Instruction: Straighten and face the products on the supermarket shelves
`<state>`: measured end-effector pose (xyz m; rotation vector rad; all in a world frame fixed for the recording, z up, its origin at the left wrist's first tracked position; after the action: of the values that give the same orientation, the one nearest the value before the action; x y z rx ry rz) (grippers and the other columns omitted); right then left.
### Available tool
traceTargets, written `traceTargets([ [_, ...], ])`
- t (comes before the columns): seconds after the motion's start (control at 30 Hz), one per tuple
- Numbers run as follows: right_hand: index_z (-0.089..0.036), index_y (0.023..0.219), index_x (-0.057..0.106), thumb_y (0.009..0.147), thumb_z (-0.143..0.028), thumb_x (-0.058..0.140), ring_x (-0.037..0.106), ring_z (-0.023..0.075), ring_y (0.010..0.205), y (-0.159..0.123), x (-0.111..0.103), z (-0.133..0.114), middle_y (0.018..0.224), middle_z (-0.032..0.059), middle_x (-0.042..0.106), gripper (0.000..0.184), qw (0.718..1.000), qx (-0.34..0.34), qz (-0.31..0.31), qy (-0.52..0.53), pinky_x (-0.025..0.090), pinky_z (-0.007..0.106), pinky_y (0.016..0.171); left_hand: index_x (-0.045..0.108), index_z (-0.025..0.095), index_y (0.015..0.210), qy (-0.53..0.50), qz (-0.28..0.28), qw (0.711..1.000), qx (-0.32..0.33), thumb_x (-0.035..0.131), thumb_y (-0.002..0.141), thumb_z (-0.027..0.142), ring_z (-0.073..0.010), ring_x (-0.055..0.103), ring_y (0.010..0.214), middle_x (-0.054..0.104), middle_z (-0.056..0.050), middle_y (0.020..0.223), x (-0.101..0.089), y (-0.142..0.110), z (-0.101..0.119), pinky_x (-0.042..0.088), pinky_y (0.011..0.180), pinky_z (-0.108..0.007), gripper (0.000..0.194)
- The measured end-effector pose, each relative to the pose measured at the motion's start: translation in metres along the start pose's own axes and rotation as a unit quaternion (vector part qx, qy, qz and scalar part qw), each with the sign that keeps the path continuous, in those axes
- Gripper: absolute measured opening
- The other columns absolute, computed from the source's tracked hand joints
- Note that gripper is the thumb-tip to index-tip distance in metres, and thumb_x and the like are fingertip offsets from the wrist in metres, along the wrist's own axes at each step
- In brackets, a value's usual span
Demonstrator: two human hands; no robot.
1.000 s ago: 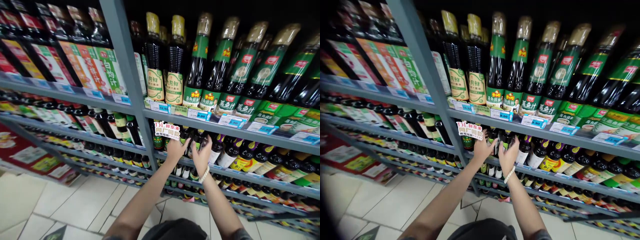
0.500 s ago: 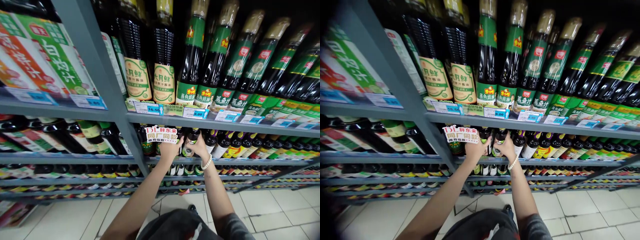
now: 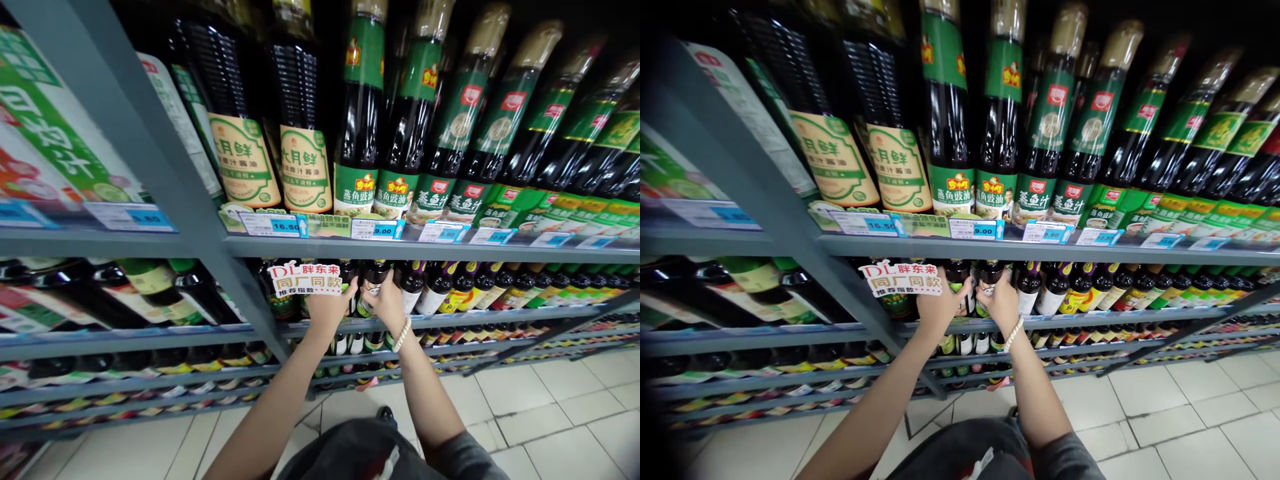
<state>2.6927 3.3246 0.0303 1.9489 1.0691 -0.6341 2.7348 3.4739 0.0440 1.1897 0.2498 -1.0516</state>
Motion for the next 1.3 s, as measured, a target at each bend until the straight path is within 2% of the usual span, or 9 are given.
traceTargets([
  [0.17, -0.013, 0.138, 0.036, 0.085, -0.037, 0.067, 0.066, 0.0338, 0.109, -0.017, -0.003, -0.003, 0.119, 0.0183, 0.067, 0.066, 0.998, 0.002, 0.032, 0.059, 0.056, 0.042, 0.086, 0.068, 0.01, 0.085, 0.053, -0.042, 0.998, -0.015, 0.052, 0.083, 0.065, -0.0348, 0.068, 0.08, 0.071, -0.021, 0.084, -0.003, 0.001, 0.003, 0.053, 0.065, -0.038, 0.058],
  [0.33, -0.021, 0.125, 0.058, 0.092, -0.032, 0.063, 0.067, 0.0219, 0.104, -0.067, -0.056, 0.013, 0.119, 0.0099, 0.068, 0.035, 0.971, -0.038, 0.14, 0.188, 0.058, 0.036, 0.089, 0.071, 0.009, 0.093, 0.061, -0.071, 0.996, -0.014, 0.051, 0.086, 0.067, -0.0347, 0.068, 0.068, 0.069, -0.018, 0.071, -0.01, -0.009, -0.004, 0.052, 0.061, -0.04, 0.062],
  [0.47, -0.018, 0.103, 0.066, 0.091, -0.033, 0.065, 0.068, 0.021, 0.091, -0.08, -0.107, 0.052, 0.1, 0.009, 0.07, 0.019, 0.915, 0.045, 0.373, 0.144, 0.058, 0.035, 0.078, 0.069, 0.014, 0.115, -0.039, 0.036, 0.998, 0.014, 0.055, 0.093, 0.049, -0.0288, 0.073, 0.074, 0.076, -0.015, 0.086, -0.026, -0.035, 0.005, 0.054, 0.067, -0.036, 0.044],
  [0.53, -0.017, 0.104, 0.065, 0.092, -0.035, 0.063, 0.068, 0.0211, 0.091, -0.067, -0.12, 0.069, 0.1, 0.0099, 0.07, 0.022, 0.902, 0.063, 0.41, 0.123, 0.058, 0.036, 0.08, 0.068, 0.017, 0.115, -0.093, 0.099, 0.989, 0.059, 0.058, 0.094, 0.036, -0.0231, 0.074, 0.081, 0.078, -0.011, 0.096, -0.033, -0.048, 0.024, 0.055, 0.071, -0.031, 0.03],
  [0.73, -0.017, 0.114, 0.06, 0.085, -0.046, 0.072, 0.069, 0.0244, 0.097, -0.015, -0.119, 0.083, 0.106, 0.0115, 0.072, 0.043, 0.936, 0.027, 0.343, 0.079, 0.056, 0.037, 0.087, 0.065, 0.019, 0.111, -0.176, 0.125, 0.962, 0.167, 0.06, 0.093, 0.024, -0.0171, 0.074, 0.089, 0.077, -0.005, 0.103, -0.014, -0.056, 0.109, 0.056, 0.081, -0.025, 0.02],
  [0.93, -0.018, 0.102, 0.059, 0.082, -0.053, 0.072, 0.071, 0.0264, 0.083, 0.001, -0.126, 0.103, 0.094, 0.0092, 0.074, 0.042, 0.965, 0.026, 0.256, 0.047, 0.055, 0.035, 0.074, 0.059, 0.011, 0.124, -0.035, -0.031, 0.999, 0.005, 0.06, 0.081, 0.069, -0.0341, 0.072, 0.094, 0.071, -0.018, 0.115, 0.029, -0.037, 0.17, 0.055, 0.063, -0.035, 0.073],
  [1.07, -0.018, 0.112, 0.055, 0.088, -0.05, 0.066, 0.071, 0.0237, 0.08, 0.006, -0.137, 0.118, 0.096, 0.0097, 0.073, 0.041, 0.985, -0.032, 0.129, 0.109, 0.055, 0.032, 0.07, 0.061, 0.011, 0.121, 0.003, -0.062, 0.997, -0.042, 0.055, 0.086, 0.065, -0.0377, 0.07, 0.095, 0.067, -0.021, 0.118, 0.043, -0.029, 0.178, 0.055, 0.067, -0.041, 0.065],
  [1.2, -0.016, 0.117, 0.054, 0.095, -0.046, 0.057, 0.068, 0.021, 0.067, 0.013, -0.145, 0.124, 0.092, 0.0109, 0.073, 0.037, 0.988, -0.072, 0.031, 0.133, 0.052, 0.029, 0.063, 0.054, 0.009, 0.122, -0.065, -0.097, 0.993, -0.02, 0.058, 0.088, 0.052, -0.0363, 0.07, 0.096, 0.07, -0.02, 0.107, 0.041, -0.021, 0.158, 0.055, 0.074, -0.041, 0.055],
  [1.3, -0.016, 0.118, 0.054, 0.097, -0.043, 0.053, 0.071, 0.0259, 0.083, 0.018, -0.145, 0.124, 0.099, 0.0136, 0.072, 0.034, 0.984, -0.122, 0.003, 0.127, 0.054, 0.034, 0.073, 0.046, 0.012, 0.126, -0.131, -0.142, 0.981, 0.004, 0.054, 0.092, 0.043, -0.0327, 0.071, 0.094, 0.072, -0.015, 0.1, 0.035, -0.021, 0.146, 0.055, 0.074, -0.038, 0.047],
])
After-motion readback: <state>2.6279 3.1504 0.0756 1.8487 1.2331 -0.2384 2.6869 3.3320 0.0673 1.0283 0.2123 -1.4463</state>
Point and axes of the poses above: each hand's wrist, its own y-axis towards the middle knuckle, its own x-axis out of the palm, z = x × y, the point moved 1 cm from there along y, towards the middle knuckle
